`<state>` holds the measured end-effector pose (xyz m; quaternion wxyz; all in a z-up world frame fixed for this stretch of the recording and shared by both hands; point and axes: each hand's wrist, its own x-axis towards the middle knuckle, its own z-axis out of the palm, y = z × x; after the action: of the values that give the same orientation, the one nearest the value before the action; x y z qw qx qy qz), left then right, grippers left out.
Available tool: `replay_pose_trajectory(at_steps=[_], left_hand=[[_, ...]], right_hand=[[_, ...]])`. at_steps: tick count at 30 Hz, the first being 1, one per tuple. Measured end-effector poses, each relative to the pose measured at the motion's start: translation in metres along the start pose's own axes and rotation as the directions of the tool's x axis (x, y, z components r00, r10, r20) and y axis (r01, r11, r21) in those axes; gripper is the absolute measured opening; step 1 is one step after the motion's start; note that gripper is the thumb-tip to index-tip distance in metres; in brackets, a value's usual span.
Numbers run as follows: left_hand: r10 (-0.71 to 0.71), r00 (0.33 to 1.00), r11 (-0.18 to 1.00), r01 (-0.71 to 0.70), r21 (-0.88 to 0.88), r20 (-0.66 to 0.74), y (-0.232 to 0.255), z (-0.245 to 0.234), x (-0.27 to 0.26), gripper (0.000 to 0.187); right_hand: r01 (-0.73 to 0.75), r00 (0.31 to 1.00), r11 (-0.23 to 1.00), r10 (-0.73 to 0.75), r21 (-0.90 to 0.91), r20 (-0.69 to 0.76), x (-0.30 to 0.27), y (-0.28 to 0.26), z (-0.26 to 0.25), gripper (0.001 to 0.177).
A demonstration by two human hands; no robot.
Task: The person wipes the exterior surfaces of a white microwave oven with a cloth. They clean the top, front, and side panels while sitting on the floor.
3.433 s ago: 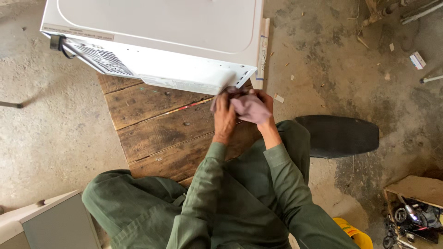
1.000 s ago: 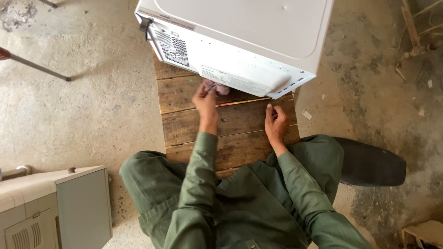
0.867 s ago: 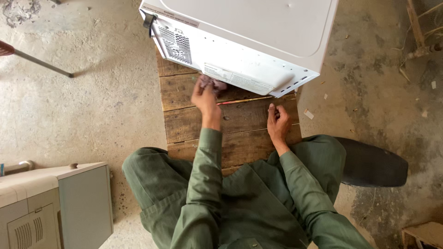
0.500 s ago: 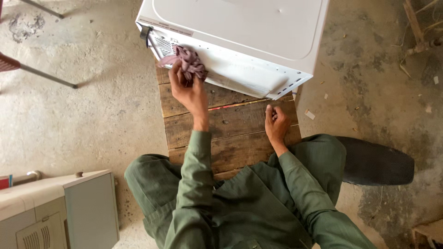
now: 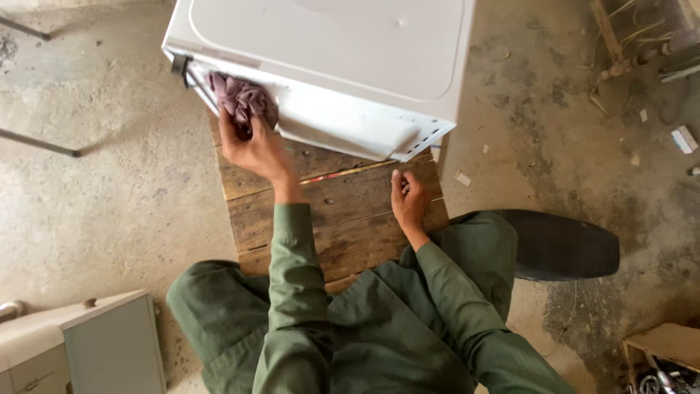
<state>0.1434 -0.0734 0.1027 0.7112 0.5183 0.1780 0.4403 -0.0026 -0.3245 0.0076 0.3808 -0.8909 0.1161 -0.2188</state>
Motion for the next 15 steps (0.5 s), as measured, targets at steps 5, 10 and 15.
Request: replay_pose_trajectory(at_steps=[5, 10, 15], left_hand=[[0.515, 0.830, 0.771, -0.557, 0.309, 0.212, 0.013, 0.020, -0.040, 0.041], [0.213, 0.816, 0.838, -0.435, 0.329, 0.537, 0.038, 0.030, -0.126, 0.035], [0.245, 0.771, 0.753, -0.533, 0.385, 0.588, 0.045, 0.026, -0.130, 0.044]], right_hand=[[0.081, 0.997, 0.996, -0.081, -0.044, -0.005, 0.000, 0.011, 0.004, 0.049], [0.077, 0.997, 0.996, -0.078, -0.051, -0.019, 0.000, 0.016, 0.007, 0.048], [-0.042, 0.999, 0.999, 0.042, -0.014, 0.024, -0.001, 0.018, 0.006, 0.047]])
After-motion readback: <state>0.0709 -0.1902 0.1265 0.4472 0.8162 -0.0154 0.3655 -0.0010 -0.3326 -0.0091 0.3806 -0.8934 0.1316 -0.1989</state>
